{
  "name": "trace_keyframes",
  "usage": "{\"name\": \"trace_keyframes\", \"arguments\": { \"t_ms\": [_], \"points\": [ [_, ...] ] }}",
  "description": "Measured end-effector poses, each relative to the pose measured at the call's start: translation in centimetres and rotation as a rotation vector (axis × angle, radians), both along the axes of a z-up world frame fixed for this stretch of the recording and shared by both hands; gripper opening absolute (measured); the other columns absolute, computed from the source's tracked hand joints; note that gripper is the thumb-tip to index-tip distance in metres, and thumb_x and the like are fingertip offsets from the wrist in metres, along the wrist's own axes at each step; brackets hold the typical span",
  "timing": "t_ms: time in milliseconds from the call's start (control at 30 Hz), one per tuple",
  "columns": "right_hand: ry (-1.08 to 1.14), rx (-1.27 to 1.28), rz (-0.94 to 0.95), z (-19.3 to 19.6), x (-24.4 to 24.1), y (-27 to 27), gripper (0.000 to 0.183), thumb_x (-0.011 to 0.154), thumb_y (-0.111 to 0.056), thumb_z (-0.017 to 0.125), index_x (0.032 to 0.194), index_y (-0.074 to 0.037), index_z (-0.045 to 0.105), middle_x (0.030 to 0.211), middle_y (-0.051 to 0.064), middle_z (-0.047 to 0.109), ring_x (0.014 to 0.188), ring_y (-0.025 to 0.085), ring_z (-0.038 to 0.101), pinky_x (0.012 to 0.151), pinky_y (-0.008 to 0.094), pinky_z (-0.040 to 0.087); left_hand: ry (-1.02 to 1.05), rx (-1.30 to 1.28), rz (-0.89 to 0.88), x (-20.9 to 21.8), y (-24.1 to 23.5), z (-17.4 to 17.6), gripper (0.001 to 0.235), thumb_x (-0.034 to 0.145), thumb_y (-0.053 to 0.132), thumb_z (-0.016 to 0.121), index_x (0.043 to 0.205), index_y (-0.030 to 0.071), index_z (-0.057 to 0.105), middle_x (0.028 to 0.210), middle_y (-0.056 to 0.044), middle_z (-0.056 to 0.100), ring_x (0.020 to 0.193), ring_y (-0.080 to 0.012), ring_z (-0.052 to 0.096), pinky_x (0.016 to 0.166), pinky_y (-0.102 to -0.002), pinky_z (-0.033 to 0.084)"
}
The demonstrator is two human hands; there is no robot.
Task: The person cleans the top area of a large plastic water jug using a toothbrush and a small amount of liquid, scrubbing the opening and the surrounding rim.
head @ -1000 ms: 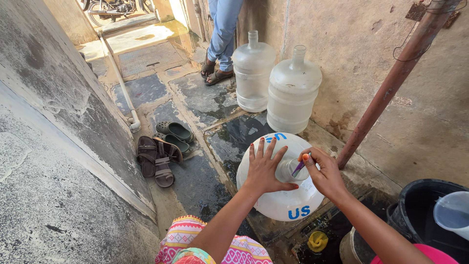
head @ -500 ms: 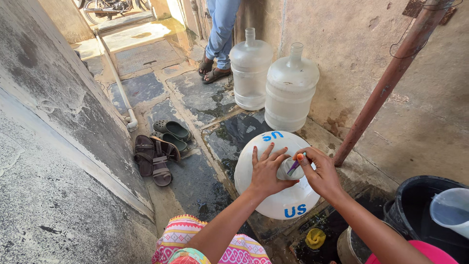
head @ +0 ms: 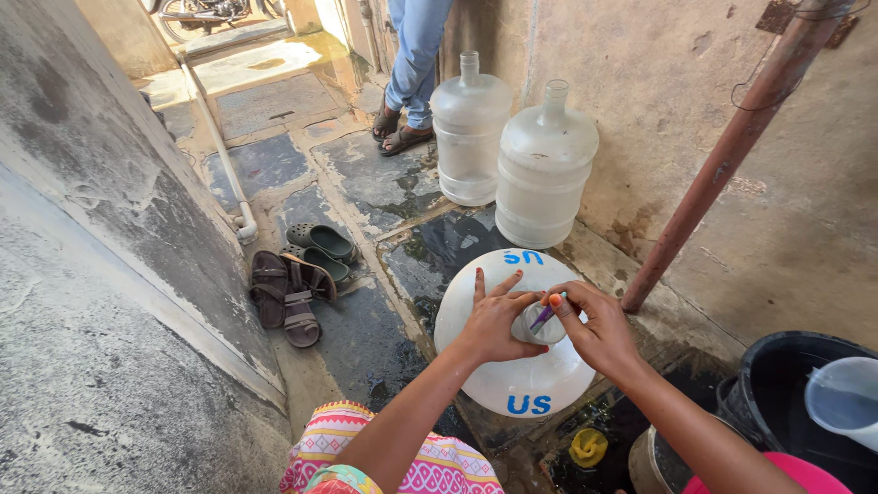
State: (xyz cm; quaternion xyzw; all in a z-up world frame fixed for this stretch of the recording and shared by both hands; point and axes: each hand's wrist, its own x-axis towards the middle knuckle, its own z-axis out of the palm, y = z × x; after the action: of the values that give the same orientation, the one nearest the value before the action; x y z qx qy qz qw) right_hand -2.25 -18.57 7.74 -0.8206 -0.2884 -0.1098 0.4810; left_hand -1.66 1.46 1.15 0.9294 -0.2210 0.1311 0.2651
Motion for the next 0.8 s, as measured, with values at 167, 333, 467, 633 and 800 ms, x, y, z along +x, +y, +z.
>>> {"name": "trace_keyframes", "arguments": {
  "t_ms": [167,333,467,633,800],
  "points": [
    [0.032,-0.048,-0.039,-0.7,0.5,-0.5,0.024,0.098,-0.022,0.061,0.105,-0.002,0.072,0.092,0.009,0.072,0.079,0.018,0.067,0.070,0.033,0.052,0.077,0.027,0.008,0.5,-0.2,-0.4,0.086,0.059,0.057,0.084,0.136,0.023,0.066,0.130,-0.003,0.071,0.153,-0.0270,0.034,0.121,-0.072,-0.011],
    [-0.013,0.039,-0.175,2.2,1.5,-3.0,0.018,0.103,-0.013,0.060,0.109,-0.001,0.072,0.091,0.007,0.073,0.085,0.018,0.066,0.078,0.036,0.053,-0.022,0.005,-0.011,0.7,0.1,-0.1,0.088,0.061,0.064,0.079,0.138,0.022,0.064,0.137,-0.004,0.070,0.152,-0.0275,0.036,0.121,-0.073,-0.011],
    [0.185,0.293,-0.133,2.5,1.4,-5.3,0.022,0.113,-0.017,0.054,0.116,-0.002,0.072,0.086,0.009,0.066,0.072,0.019,0.060,0.064,0.035,0.048,0.004,0.035,0.008,1.1,0.2,-0.6,0.090,0.064,0.065,0.080,0.142,0.022,0.064,0.136,-0.007,0.068,0.155,-0.0267,0.036,0.124,-0.071,-0.010],
    [0.023,0.086,-0.109,-0.4,1.5,-2.3,0.015,0.100,-0.011,0.059,0.105,-0.003,0.071,0.089,0.006,0.072,0.080,0.013,0.065,0.071,0.029,0.053,-0.037,0.004,-0.002,1.3,0.0,-1.0,0.090,0.061,0.063,0.081,0.139,0.022,0.064,0.139,-0.007,0.067,0.152,-0.0266,0.037,0.122,-0.072,-0.009],
    [-0.095,-0.040,-0.040,0.3,1.5,-1.8,0.011,0.099,-0.009,0.064,0.104,-0.001,0.070,0.090,0.007,0.071,0.081,0.013,0.067,0.072,0.029,0.051,0.016,0.025,0.008,1.5,-0.3,-0.8,0.090,0.061,0.063,0.081,0.139,0.022,0.063,0.136,-0.003,0.069,0.153,-0.0253,0.036,0.122,-0.072,-0.010]
  ]
}}
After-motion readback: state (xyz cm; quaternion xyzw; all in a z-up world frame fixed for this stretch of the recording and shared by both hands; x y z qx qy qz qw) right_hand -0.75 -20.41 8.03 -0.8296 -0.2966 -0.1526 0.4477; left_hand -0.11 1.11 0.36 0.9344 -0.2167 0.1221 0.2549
